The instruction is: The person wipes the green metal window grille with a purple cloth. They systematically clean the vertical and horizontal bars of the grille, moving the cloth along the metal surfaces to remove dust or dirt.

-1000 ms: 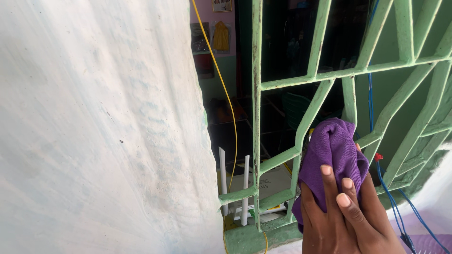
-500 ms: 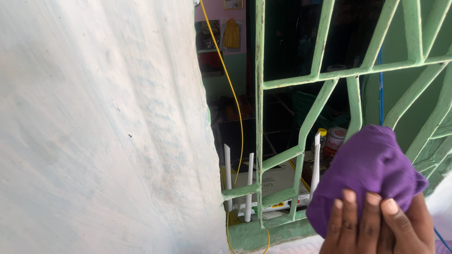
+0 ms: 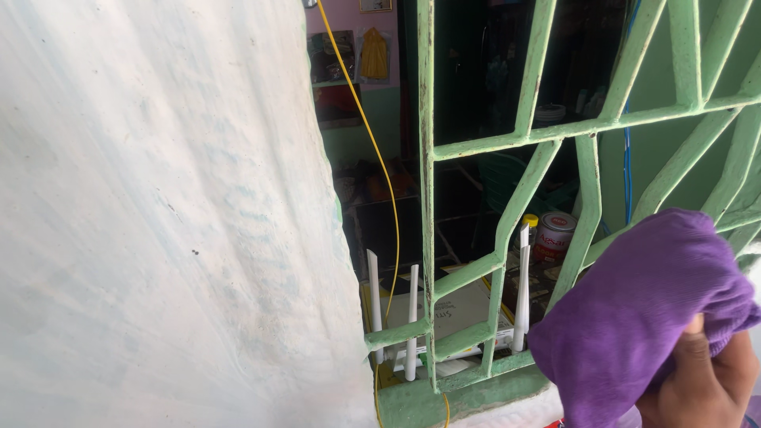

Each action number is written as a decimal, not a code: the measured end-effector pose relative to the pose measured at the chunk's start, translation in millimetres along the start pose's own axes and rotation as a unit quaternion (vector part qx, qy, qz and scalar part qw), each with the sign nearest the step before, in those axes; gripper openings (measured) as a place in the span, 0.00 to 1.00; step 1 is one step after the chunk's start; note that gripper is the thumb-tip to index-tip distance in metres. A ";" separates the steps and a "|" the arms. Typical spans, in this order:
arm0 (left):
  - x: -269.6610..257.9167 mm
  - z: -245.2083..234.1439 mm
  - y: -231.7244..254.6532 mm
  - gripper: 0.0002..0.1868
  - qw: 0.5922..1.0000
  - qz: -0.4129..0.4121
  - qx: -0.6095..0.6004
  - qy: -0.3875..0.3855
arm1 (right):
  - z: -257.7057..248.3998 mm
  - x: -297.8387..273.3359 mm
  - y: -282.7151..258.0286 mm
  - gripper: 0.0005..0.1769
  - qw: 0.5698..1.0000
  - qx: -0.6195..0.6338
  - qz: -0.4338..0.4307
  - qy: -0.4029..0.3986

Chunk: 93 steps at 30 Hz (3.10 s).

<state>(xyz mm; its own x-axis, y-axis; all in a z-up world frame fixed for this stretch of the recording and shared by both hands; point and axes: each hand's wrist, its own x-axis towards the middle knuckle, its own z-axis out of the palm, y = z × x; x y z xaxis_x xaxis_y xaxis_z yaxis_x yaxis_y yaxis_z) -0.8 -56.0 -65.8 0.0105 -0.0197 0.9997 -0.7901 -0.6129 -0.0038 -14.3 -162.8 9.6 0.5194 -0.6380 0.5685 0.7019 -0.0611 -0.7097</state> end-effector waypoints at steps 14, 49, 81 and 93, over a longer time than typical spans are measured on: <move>118.1 -97.4 -70.3 0.46 0.711 -0.376 -0.549 -0.228 | 3.1 -19.2 -10.7 0.30 0.917 -0.256 -0.180 -0.247; 78.5 -64.9 -66.0 0.45 0.741 -0.388 -0.545 -0.053 | 42.2 -23.2 -17.9 0.46 0.809 -0.338 -0.335 -0.347; 80.2 -63.4 -61.8 0.38 0.727 -0.367 -0.557 0.161 | 35.1 -31.8 8.4 0.39 0.748 -0.281 -0.384 -0.463; 91.6 -77.7 -62.5 0.41 0.804 -0.187 -0.546 0.144 | 37.3 -62.7 15.0 0.62 0.894 -0.294 0.051 -0.334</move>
<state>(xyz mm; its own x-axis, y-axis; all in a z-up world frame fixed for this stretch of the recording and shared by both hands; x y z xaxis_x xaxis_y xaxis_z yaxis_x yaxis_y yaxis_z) 2.0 41.8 27.8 0.3541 0.2848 0.8908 -0.8328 0.5294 0.1618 -18.2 -95.0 -21.2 0.8793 -0.0742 0.4705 0.3589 -0.5461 -0.7569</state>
